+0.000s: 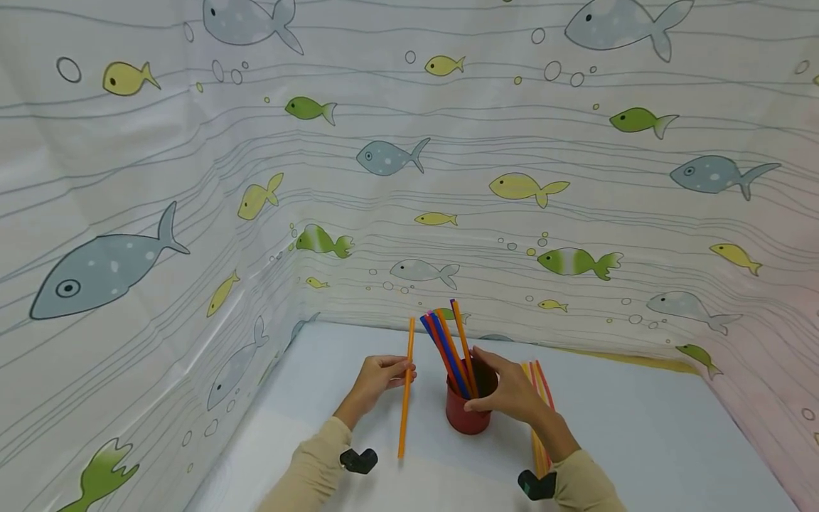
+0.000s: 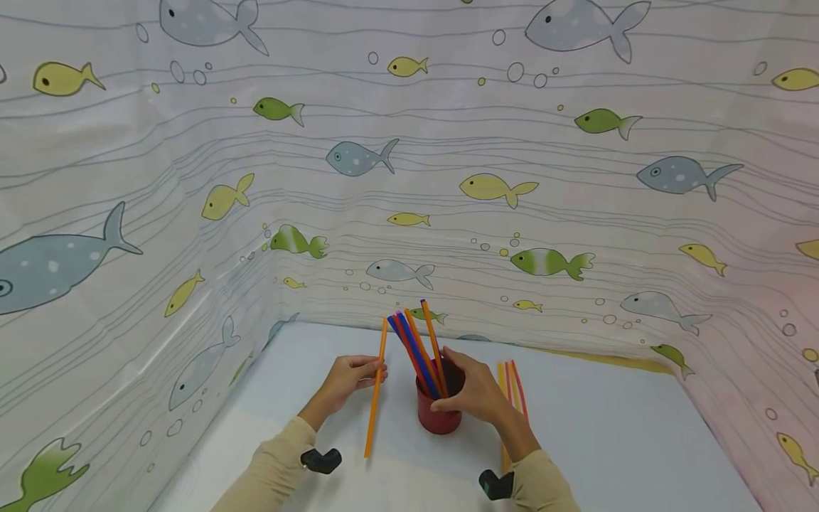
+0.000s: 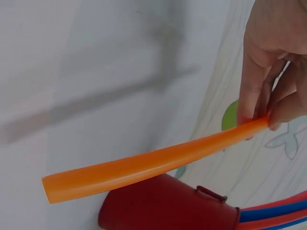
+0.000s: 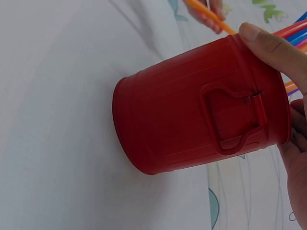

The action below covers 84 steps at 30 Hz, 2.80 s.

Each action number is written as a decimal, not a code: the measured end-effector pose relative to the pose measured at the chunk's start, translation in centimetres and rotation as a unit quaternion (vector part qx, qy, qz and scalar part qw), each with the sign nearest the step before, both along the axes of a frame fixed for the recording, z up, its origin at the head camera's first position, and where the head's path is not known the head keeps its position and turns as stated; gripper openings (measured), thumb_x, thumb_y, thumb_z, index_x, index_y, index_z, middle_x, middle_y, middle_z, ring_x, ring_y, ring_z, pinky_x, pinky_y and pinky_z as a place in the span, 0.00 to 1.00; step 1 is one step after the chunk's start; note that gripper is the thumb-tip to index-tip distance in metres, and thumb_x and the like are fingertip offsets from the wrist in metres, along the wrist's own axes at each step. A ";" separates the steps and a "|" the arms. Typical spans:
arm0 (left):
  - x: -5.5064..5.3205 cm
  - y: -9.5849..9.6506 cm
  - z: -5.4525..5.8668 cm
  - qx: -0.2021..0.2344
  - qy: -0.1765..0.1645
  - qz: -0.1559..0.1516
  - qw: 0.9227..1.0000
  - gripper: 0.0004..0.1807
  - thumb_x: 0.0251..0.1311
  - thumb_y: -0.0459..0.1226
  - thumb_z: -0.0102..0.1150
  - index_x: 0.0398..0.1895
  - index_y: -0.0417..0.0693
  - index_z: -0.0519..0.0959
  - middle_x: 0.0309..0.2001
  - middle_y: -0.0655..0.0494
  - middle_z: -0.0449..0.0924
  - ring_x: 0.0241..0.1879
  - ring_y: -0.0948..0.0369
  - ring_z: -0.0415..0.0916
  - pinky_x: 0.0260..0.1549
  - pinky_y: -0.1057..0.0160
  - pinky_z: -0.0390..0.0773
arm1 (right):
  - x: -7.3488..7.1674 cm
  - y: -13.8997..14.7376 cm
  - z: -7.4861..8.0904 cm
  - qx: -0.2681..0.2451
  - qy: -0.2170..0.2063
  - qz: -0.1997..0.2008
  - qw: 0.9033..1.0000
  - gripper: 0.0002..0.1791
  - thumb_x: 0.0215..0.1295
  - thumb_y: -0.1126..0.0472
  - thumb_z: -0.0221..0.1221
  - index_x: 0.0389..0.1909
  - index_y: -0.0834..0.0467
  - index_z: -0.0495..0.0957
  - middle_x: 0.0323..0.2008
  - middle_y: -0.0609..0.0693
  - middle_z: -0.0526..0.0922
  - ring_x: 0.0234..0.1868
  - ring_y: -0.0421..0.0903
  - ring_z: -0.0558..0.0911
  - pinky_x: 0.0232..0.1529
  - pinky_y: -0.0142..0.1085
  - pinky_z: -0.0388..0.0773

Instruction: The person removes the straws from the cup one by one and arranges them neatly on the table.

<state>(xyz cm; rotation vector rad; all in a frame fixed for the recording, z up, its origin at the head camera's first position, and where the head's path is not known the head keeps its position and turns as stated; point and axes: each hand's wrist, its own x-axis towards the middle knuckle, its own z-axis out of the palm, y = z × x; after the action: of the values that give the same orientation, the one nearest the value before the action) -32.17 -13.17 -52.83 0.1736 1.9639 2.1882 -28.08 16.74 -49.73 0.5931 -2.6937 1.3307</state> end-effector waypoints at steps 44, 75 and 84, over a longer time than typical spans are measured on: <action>0.6 1.3 -4.5 -0.181 0.041 0.066 0.980 0.12 0.53 0.35 0.72 0.35 0.33 0.83 0.30 0.49 0.85 0.29 0.59 0.84 0.28 0.63 0.85 | -0.3 0.1 -0.3 0.008 0.008 -0.007 1.000 0.59 0.33 0.40 0.79 0.71 0.47 0.65 0.62 0.40 0.74 0.60 0.44 0.75 0.56 0.46 0.77; 0.9 1.4 -4.8 -0.289 0.118 0.065 0.948 0.11 0.53 0.35 0.72 0.33 0.35 0.82 0.24 0.55 0.83 0.22 0.63 0.81 0.23 0.68 0.82 | -0.1 0.1 -0.4 0.004 0.016 -0.007 1.000 0.58 0.33 0.40 0.79 0.70 0.47 0.66 0.61 0.41 0.75 0.58 0.43 0.75 0.55 0.46 0.78; 1.1 1.0 -4.2 -0.286 0.113 0.068 0.949 0.10 0.56 0.37 0.70 0.32 0.36 0.83 0.25 0.54 0.84 0.22 0.59 0.82 0.23 0.66 0.82 | -0.1 0.0 -0.4 0.004 0.011 -0.005 1.000 0.58 0.33 0.40 0.79 0.71 0.46 0.66 0.61 0.41 0.75 0.58 0.43 0.76 0.56 0.46 0.77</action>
<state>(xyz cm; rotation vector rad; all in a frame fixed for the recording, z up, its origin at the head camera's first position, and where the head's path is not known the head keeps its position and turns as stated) -31.08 -12.14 -57.07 0.2091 2.7169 1.6240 -28.19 16.77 -50.09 0.5913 -2.6829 1.3035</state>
